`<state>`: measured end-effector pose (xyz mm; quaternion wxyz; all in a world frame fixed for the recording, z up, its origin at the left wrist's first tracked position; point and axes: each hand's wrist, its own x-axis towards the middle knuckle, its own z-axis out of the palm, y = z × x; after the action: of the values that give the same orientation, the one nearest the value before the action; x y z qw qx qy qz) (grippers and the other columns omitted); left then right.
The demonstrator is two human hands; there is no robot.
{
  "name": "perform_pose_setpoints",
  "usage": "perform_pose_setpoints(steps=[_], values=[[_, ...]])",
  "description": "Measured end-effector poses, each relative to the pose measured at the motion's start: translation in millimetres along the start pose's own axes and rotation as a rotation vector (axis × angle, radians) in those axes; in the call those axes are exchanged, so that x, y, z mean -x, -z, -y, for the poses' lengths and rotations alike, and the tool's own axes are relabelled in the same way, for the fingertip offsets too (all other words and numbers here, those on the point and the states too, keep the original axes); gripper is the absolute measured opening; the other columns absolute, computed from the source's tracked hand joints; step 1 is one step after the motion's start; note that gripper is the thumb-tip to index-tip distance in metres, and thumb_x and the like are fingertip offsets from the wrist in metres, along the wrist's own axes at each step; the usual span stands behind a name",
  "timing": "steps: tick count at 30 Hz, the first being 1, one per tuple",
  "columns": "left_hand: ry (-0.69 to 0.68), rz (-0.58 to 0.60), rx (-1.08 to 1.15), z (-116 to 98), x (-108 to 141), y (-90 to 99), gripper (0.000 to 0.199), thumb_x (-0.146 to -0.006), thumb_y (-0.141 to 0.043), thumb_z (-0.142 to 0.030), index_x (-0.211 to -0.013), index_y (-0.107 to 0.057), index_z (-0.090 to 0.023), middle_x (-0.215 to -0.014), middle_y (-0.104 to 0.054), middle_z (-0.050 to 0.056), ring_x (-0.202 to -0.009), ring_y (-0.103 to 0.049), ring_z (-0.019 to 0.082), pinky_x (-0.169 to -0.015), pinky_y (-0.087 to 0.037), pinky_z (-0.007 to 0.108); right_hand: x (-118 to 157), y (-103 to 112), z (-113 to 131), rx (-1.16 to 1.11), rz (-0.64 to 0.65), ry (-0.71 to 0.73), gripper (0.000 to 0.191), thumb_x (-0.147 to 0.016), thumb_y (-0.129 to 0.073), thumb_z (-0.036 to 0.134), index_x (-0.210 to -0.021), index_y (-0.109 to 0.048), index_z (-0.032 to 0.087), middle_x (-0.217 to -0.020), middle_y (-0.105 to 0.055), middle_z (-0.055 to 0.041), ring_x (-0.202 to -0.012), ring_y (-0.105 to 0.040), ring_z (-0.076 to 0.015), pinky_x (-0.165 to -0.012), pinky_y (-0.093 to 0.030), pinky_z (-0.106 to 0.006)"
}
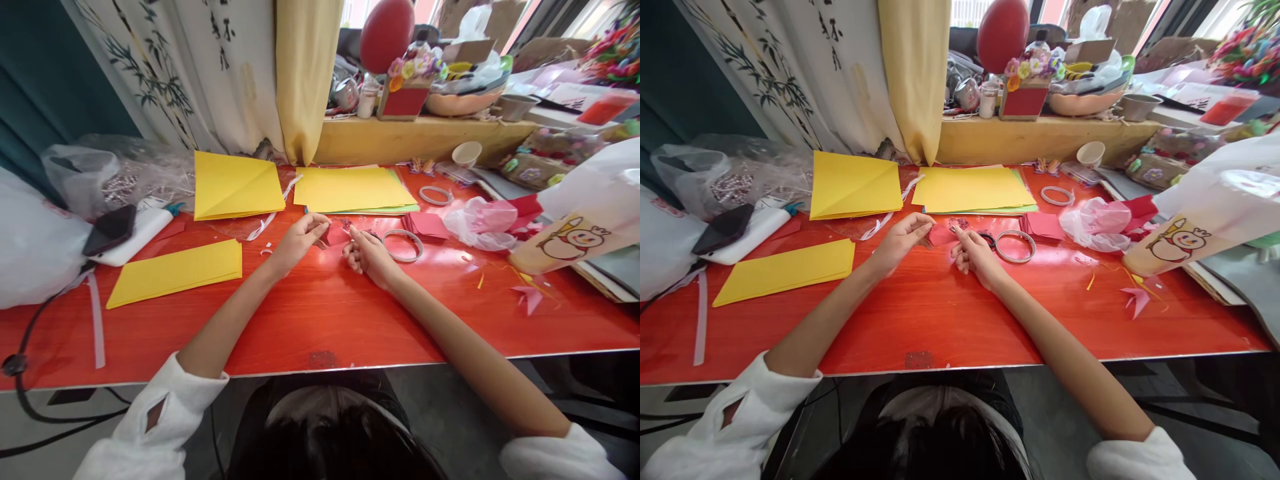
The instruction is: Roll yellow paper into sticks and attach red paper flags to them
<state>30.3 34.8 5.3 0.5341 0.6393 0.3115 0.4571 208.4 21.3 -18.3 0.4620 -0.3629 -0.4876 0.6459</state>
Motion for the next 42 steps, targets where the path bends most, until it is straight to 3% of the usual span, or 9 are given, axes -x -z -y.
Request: perform_pose_setpoints(steps=[3,9,16,22,26,32,36,40,42], values=[[0.002,0.001,0.010,4.4,-0.3,-0.9,0.013,-0.086,-0.051,-0.024,-0.096,-0.051,-0.017,-0.076,-0.056,-0.002,-0.071,-0.056,0.009,-0.068,-0.049,0.023,-0.5,0.7,-0.4,0.018,-0.037,-0.010,0.034,-0.077,-0.060,0.050,-0.092,-0.049,0.021,-0.060,-0.057,0.0066,-0.040,-0.051,-0.0049,-0.032,-0.033,-0.013],[0.037,-0.010,0.021,8.6,0.8,-2.1,0.011,-0.082,-0.057,-0.020,-0.091,-0.054,-0.017,-0.076,-0.058,-0.003,-0.068,-0.056,0.007,-0.066,-0.046,0.020,4.6,-2.0,2.4,0.088,0.096,-0.015,0.034,-0.073,-0.066,0.046,-0.078,-0.056,0.014,-0.067,-0.062,0.0004,-0.044,-0.054,-0.0059,-0.034,-0.039,-0.015],[0.208,0.076,0.204,5.0,0.6,1.7,0.031,-0.079,-0.062,-0.041,-0.083,-0.057,-0.011,-0.076,-0.061,0.003,-0.069,-0.059,0.010,-0.071,-0.049,0.027,3.3,-1.5,1.7,0.123,0.128,0.072,0.029,-0.076,-0.064,0.043,-0.079,-0.058,0.015,-0.071,-0.063,0.0010,-0.049,-0.054,-0.0048,-0.041,-0.041,-0.015],[0.249,0.206,0.375,7.8,2.6,0.7,0.044,-0.081,-0.055,-0.053,-0.083,-0.060,-0.010,-0.076,-0.065,0.007,-0.073,-0.062,0.013,-0.079,-0.049,0.031,3.8,1.1,2.7,0.165,0.148,0.147,0.028,-0.079,-0.061,0.043,-0.074,-0.062,0.015,-0.062,-0.059,0.0014,-0.049,-0.051,-0.0048,-0.046,-0.039,-0.017],[0.329,0.219,0.443,5.3,2.1,1.0,0.056,-0.081,-0.042,-0.065,-0.075,-0.057,-0.012,-0.068,-0.062,0.005,-0.063,-0.060,0.012,-0.066,-0.050,0.026,4.7,3.0,2.2,0.232,0.137,0.193,0.029,-0.079,-0.060,0.044,-0.073,-0.064,0.015,-0.065,-0.059,-0.0001,-0.051,-0.050,-0.0059,-0.046,-0.038,-0.019],[0.396,0.073,0.269,1.7,-0.8,6.9,0.067,-0.079,-0.027,-0.074,-0.080,-0.058,-0.014,-0.057,-0.056,0.001,-0.044,-0.050,0.008,-0.046,-0.040,0.021,1.7,9.7,0.3,0.473,0.109,0.314,0.028,-0.085,-0.051,0.040,-0.095,-0.067,0.020,-0.080,-0.061,-0.0024,-0.055,-0.048,-0.0073,-0.051,-0.041,-0.022],[0.331,-0.152,-0.048,5.7,-4.4,17.3,0.066,-0.078,-0.032,-0.075,-0.073,-0.060,-0.015,-0.056,-0.055,0.002,-0.042,-0.045,0.007,-0.043,-0.034,0.021,-3.3,15.8,-2.0,0.759,0.170,0.420,0.026,-0.085,-0.050,0.026,-0.103,-0.069,0.026,-0.096,-0.062,-0.0050,-0.083,-0.056,-0.0144,-0.078,-0.045,-0.031],[0.225,-0.372,-0.300,4.5,-10.5,42.4,0.066,-0.081,-0.026,-0.072,-0.073,-0.060,-0.017,-0.059,-0.056,0.004,-0.047,-0.048,0.010,-0.048,-0.036,0.024,-6.5,20.3,-9.9,1.005,0.273,0.490,0.042,-0.082,-0.038,0.008,-0.105,-0.069,0.026,-0.102,-0.064,-0.0060,-0.096,-0.055,-0.0183,-0.091,-0.041,-0.037],[0.110,-0.487,-0.664,-0.1,-10.9,59.4,0.060,-0.086,-0.025,-0.065,-0.077,-0.059,-0.017,-0.066,-0.059,0.007,-0.062,-0.056,0.016,-0.062,-0.042,0.028,-6.9,22.0,-13.0,1.093,0.275,0.522,0.051,-0.078,-0.034,0.002,-0.110,-0.066,0.026,-0.110,-0.061,-0.0064,-0.105,-0.052,-0.0201,-0.095,-0.038,-0.040]])
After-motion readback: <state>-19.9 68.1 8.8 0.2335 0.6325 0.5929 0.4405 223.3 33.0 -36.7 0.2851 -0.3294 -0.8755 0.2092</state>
